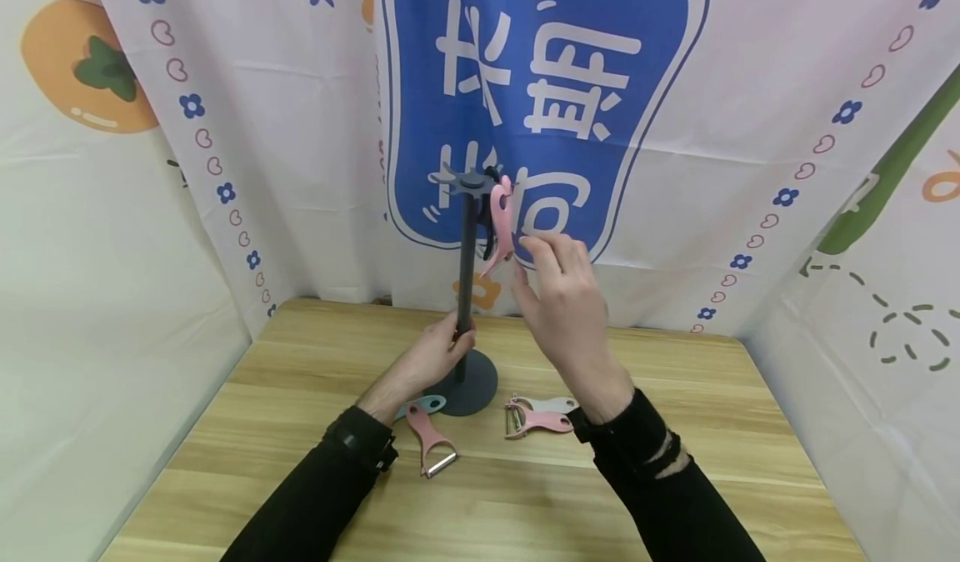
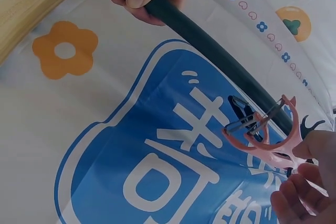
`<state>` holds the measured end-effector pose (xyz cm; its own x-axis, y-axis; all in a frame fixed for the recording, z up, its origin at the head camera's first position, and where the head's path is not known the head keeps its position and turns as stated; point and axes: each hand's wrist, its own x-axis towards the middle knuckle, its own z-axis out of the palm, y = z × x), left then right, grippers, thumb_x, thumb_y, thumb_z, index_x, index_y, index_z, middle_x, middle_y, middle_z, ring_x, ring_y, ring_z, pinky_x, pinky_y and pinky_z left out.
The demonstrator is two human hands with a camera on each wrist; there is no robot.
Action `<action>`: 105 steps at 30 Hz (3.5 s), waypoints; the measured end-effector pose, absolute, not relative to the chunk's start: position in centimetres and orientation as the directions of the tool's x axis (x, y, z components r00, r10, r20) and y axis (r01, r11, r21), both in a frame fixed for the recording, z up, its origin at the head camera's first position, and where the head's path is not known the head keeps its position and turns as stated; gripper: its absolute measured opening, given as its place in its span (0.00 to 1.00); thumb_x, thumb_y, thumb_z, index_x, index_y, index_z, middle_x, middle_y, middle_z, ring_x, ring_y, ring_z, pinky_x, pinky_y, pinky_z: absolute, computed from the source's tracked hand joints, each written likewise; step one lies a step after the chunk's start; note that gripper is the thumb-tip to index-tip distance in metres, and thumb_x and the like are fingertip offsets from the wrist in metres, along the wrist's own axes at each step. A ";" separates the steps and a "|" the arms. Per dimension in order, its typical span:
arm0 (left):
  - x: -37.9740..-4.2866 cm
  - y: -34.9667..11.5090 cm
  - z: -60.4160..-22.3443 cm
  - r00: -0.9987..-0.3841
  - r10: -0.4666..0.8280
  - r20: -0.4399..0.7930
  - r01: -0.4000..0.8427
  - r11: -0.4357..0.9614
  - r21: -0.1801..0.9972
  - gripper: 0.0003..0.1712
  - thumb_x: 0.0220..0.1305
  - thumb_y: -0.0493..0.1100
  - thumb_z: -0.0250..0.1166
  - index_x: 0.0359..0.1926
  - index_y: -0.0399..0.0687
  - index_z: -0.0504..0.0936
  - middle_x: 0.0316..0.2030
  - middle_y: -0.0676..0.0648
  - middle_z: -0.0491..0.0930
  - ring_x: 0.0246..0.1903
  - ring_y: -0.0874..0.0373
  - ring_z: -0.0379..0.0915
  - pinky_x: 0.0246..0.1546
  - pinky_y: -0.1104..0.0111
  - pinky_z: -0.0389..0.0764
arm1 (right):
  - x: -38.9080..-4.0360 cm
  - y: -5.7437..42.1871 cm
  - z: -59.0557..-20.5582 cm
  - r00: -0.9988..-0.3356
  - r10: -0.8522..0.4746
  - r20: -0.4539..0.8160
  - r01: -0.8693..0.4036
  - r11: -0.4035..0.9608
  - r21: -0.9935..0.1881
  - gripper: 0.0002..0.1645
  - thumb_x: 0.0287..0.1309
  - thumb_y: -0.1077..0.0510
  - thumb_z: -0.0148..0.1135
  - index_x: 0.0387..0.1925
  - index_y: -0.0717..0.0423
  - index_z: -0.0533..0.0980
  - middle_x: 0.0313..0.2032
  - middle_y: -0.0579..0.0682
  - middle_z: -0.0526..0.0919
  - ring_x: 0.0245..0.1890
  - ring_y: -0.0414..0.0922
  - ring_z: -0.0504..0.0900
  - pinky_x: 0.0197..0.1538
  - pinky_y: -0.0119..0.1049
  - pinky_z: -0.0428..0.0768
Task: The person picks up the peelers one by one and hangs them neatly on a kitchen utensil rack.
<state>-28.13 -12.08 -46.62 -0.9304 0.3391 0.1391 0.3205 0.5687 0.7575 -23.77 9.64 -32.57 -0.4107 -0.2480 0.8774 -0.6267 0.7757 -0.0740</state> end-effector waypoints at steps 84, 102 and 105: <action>-27.9 -12.1 -46.4 -0.937 0.327 0.120 0.296 0.567 0.768 0.08 0.81 0.50 0.55 0.50 0.53 0.74 0.36 0.48 0.78 0.33 0.55 0.73 0.35 0.60 0.74 | -24.2 23.1 -44.9 -0.973 0.041 0.229 -0.074 0.880 -0.470 0.39 0.65 0.53 0.69 0.68 0.70 0.66 0.60 0.70 0.73 0.57 0.66 0.76 0.56 0.60 0.79; -28.0 -12.0 -46.4 -0.933 0.334 0.135 0.316 0.579 0.751 0.08 0.81 0.47 0.55 0.51 0.50 0.74 0.36 0.48 0.78 0.35 0.55 0.74 0.37 0.59 0.76 | -23.9 24.2 -46.3 -0.996 -0.015 -0.090 0.030 0.876 -0.481 0.43 0.65 0.52 0.69 0.69 0.76 0.62 0.67 0.77 0.66 0.64 0.71 0.70 0.64 0.63 0.73; -28.0 -12.0 -46.4 -0.933 0.334 0.136 0.316 0.576 0.754 0.07 0.81 0.46 0.55 0.50 0.51 0.74 0.37 0.48 0.78 0.36 0.55 0.75 0.38 0.59 0.77 | -23.9 24.4 -46.5 -0.994 -0.025 -0.110 0.031 0.876 -0.482 0.42 0.64 0.54 0.69 0.68 0.78 0.63 0.66 0.78 0.67 0.62 0.70 0.72 0.63 0.63 0.74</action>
